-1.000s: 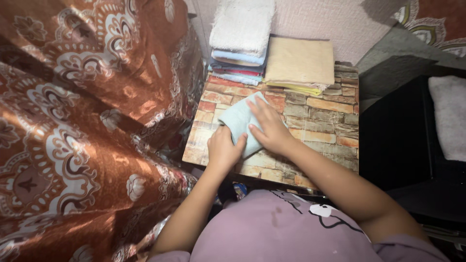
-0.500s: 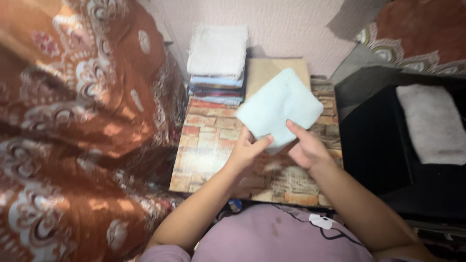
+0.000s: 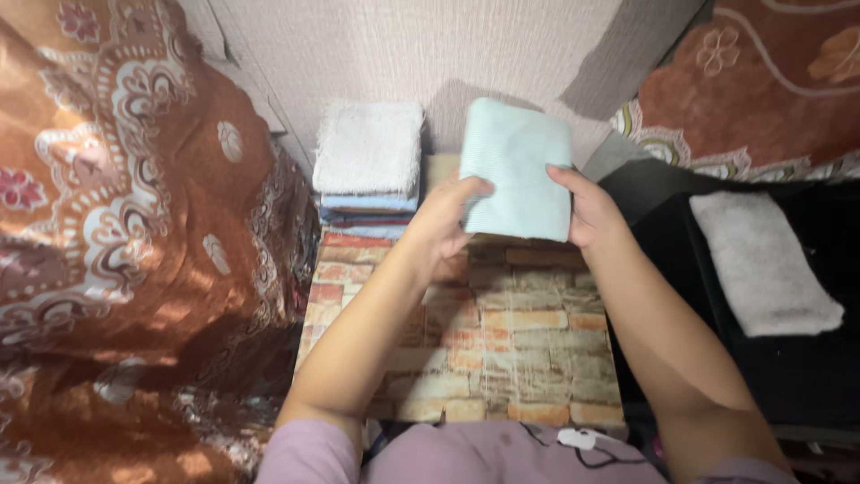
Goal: The person folds multiple towels and bed linens on a small table, smoothing and aligning each piece before stacking them neatly. The person handles light blue, white, and patterned towels, folding them into compact rectangles and placing them in a growing stack.
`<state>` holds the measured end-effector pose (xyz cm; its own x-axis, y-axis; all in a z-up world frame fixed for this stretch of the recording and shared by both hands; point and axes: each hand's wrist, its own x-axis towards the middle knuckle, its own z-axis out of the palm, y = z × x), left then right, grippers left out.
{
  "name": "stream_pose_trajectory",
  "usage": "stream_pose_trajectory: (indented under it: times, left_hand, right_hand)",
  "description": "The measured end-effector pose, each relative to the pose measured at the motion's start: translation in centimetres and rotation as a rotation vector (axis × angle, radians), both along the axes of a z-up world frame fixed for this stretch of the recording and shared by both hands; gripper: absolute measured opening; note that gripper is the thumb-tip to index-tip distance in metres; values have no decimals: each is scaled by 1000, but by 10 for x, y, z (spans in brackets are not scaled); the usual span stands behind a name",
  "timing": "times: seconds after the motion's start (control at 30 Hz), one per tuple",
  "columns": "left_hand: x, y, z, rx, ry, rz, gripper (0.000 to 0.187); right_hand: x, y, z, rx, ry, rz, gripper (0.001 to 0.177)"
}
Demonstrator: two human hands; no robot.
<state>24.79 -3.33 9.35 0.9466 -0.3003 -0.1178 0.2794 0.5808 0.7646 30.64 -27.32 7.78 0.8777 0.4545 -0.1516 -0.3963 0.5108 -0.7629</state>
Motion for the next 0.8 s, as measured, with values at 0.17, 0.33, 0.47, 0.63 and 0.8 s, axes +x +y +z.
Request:
stream_pose_trajectory:
  times: [0.17, 0.33, 0.47, 0.63, 0.8]
  left_hand:
    - [32, 6, -18, 370, -115, 421, 58]
    - [13, -2, -34, 1025, -555, 726, 66]
    - [8, -16, -39, 1562, -778, 787, 54]
    - [45, -17, -51, 1746, -830, 584, 51]
    - [63, -10, -73, 1742, -861, 573, 53]
  right_hand:
    - [34, 32, 10, -492, -29, -187, 79]
    - [41, 52, -7, -771, -159, -325, 82]
    - [30, 51, -14, -1190, -682, -524, 70]
    - [24, 57, -22, -1561, -1370, -390, 46]
    - [29, 65, -36, -1559, -1162, -114, 53]
